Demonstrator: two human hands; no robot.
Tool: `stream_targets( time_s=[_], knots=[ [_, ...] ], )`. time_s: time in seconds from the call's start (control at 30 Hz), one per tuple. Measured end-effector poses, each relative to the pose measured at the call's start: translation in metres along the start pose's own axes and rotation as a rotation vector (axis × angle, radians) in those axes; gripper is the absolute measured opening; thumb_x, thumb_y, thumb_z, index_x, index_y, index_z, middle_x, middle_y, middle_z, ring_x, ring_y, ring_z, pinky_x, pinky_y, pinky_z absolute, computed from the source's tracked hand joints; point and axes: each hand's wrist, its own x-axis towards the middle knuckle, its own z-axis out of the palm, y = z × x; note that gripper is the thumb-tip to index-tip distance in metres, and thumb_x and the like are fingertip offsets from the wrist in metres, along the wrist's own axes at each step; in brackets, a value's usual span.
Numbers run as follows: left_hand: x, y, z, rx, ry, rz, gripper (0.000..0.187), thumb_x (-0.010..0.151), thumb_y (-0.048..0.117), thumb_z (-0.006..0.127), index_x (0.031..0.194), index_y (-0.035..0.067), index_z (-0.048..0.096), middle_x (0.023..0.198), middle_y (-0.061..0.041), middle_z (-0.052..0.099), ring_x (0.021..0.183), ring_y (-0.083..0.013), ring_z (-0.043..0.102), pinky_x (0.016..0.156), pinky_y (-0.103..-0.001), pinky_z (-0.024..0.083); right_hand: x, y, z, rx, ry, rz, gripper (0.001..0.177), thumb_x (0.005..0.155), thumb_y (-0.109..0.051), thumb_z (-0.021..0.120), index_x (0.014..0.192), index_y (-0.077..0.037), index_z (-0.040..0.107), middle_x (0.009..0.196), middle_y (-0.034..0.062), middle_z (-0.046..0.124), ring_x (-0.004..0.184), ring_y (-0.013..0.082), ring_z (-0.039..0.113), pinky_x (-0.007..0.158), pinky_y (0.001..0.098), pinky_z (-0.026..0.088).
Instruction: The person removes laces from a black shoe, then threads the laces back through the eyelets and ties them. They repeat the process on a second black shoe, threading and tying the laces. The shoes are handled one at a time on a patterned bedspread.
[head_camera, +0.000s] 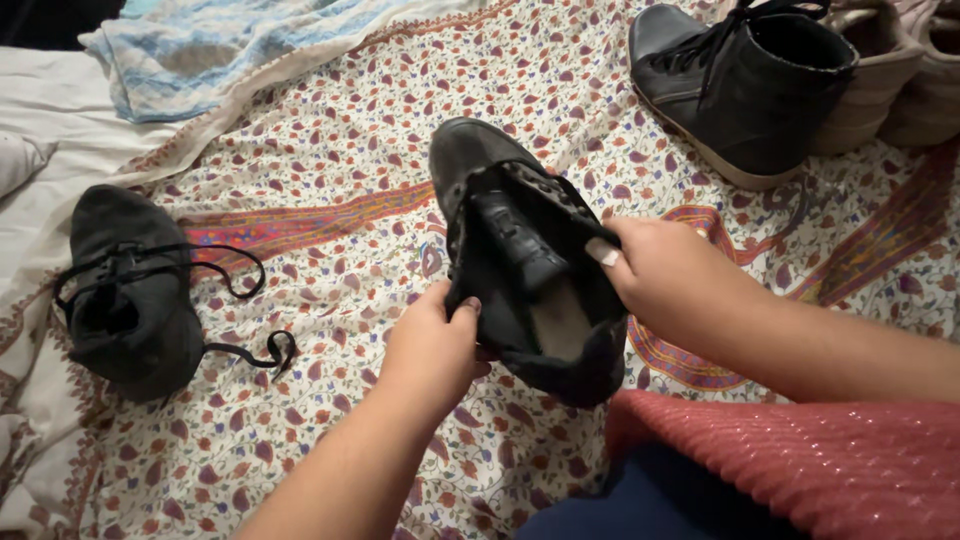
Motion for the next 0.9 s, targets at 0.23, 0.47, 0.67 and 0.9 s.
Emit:
stream_targets(
  time_s=[0.23,0.47,0.67,0.9],
  knots=[
    [-0.001,-0.031,0.019,-0.119,-0.126,-0.157,0.033,0.095,0.018,0.058,0.127,0.012,0.064,0.094,-0.015,0.077,0.064,-0.0271,0.075,0.056,-0.039,0.063,-0.015,0.02,0.024,0.089,-0.224,0.343,0.03,0.098,-0.03,0.054,0.108,-0.006,0.071,0.081,0.0203,0.076,0.074,0.0354,0.075,0.072,0.0484,0.056],
    [-0.014,-0.042,0.02,-0.09,-0.094,-0.169,0.04,0.095,0.019,0.058,0.134,0.013,0.058,0.096,-0.013,0.075,0.065,-0.0269,0.076,0.055,-0.04,0.064,-0.023,0.023,0.031,0.098,-0.249,0.413,0.032,0.101,-0.033,0.054,0.115,-0.009,0.069,0.071,0.0191,0.074,0.057,0.0295,0.072,0.057,0.0434,0.056],
    [-0.018,-0.031,0.015,-0.069,-0.124,-0.247,0.041,0.097,0.019,0.056,0.138,0.019,0.057,0.082,-0.017,0.075,0.056,-0.0259,0.073,0.052,-0.039,0.06,-0.024,0.034,0.034,0.272,-0.264,0.486,0.032,0.103,-0.034,0.054,0.115,-0.01,0.071,0.071,0.0172,0.071,0.057,0.0286,0.067,0.054,0.0438,0.055],
    [-0.017,-0.031,0.022,0.135,0.029,-0.011,0.034,0.093,0.026,0.059,0.124,0.017,0.07,0.093,-0.018,0.076,0.082,-0.0352,0.072,0.073,-0.045,0.056,-0.017,0.039,0.037,0.128,-0.273,0.436,0.033,0.101,-0.032,0.053,0.116,-0.009,0.07,0.077,0.0173,0.076,0.064,0.0286,0.072,0.063,0.0443,0.057]
  ],
)
